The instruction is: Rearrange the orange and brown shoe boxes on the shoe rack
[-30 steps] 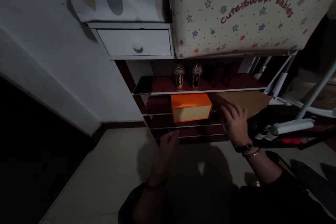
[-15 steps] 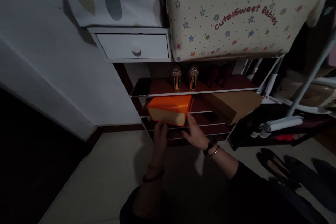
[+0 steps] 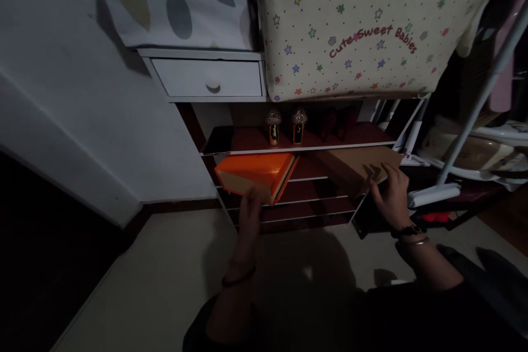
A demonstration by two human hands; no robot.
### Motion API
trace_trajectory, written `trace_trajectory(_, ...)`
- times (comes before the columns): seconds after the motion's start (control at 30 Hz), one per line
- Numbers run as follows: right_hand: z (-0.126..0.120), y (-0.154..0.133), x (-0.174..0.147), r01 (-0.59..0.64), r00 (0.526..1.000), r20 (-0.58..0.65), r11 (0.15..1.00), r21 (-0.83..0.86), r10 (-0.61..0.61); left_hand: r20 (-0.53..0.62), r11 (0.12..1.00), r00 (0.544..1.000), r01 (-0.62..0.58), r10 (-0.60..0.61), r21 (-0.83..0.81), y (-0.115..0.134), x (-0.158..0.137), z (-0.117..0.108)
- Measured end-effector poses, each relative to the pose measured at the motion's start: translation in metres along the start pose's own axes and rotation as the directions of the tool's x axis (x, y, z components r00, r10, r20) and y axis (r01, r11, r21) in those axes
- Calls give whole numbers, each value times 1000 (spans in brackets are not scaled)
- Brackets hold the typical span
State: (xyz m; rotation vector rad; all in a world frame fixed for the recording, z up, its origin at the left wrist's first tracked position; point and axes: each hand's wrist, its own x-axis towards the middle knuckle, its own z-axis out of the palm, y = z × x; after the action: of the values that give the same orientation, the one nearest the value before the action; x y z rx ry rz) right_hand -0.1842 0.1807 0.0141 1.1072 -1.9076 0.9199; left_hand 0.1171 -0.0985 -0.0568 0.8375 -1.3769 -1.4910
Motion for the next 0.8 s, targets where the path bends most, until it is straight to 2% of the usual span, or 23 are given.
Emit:
trace_trajectory(0.1, 1, -6, 31, 113, 990, 88, 994, -6, -112, -16, 1000, 1000, -21, 20, -8, -1, 0, 0)
trace_trajectory(0.13, 5, -11, 47, 180, 971, 162, 984, -2, -178, -21, 1000, 999, -28, 28, -12, -1, 1, -1)
trace_trajectory(0.2, 16, -22, 82, 310, 895, 338, 951, 2, -292, -35, 999, 999, -34, 34, -13, 0, 2, -3)
trace_trajectory(0.27, 32, -25, 113, 350, 826, 476, 936, -12, -303, -62, 1000, 998, -25, 24, -15, 1, 3, -5)
trace_trajectory(0.33, 45, -17, 135, 326, 795, 557, 944, -60, -239, -82, 1000, 997, -12, 10, -21, 2, 4, -8)
trace_trajectory(0.4, 53, -2, 145, 287, 809, 566, 947, -143, -159, -85, 1000, 996, -15, 13, -25, 2, 4, -11)
trace_trajectory(0.53, 49, 25, 143, 131, 913, 409, 949, -287, -3, -82, 999, 996, -22, 19, -35, 1, 4, -16)
trace_trajectory(0.6, 44, 21, 138, 111, 931, 365, 953, -283, 0, -76, 999, 997, -20, 17, -37, 0, 3, -17)
trace_trajectory(0.67, 43, 4, 134, 180, 919, 384, 960, -212, -87, -70, 999, 997, -22, 19, -31, 1, 3, -15)
trace_trajectory(0.73, 48, -22, 131, 312, 856, 452, 948, -66, -250, -61, 999, 998, -26, 25, -26, 3, 2, -13)
trace_trajectory(0.8, 59, -46, 129, 429, 737, 533, 897, 106, -415, -53, 999, 999, -10, 9, -30, 5, 0, -11)
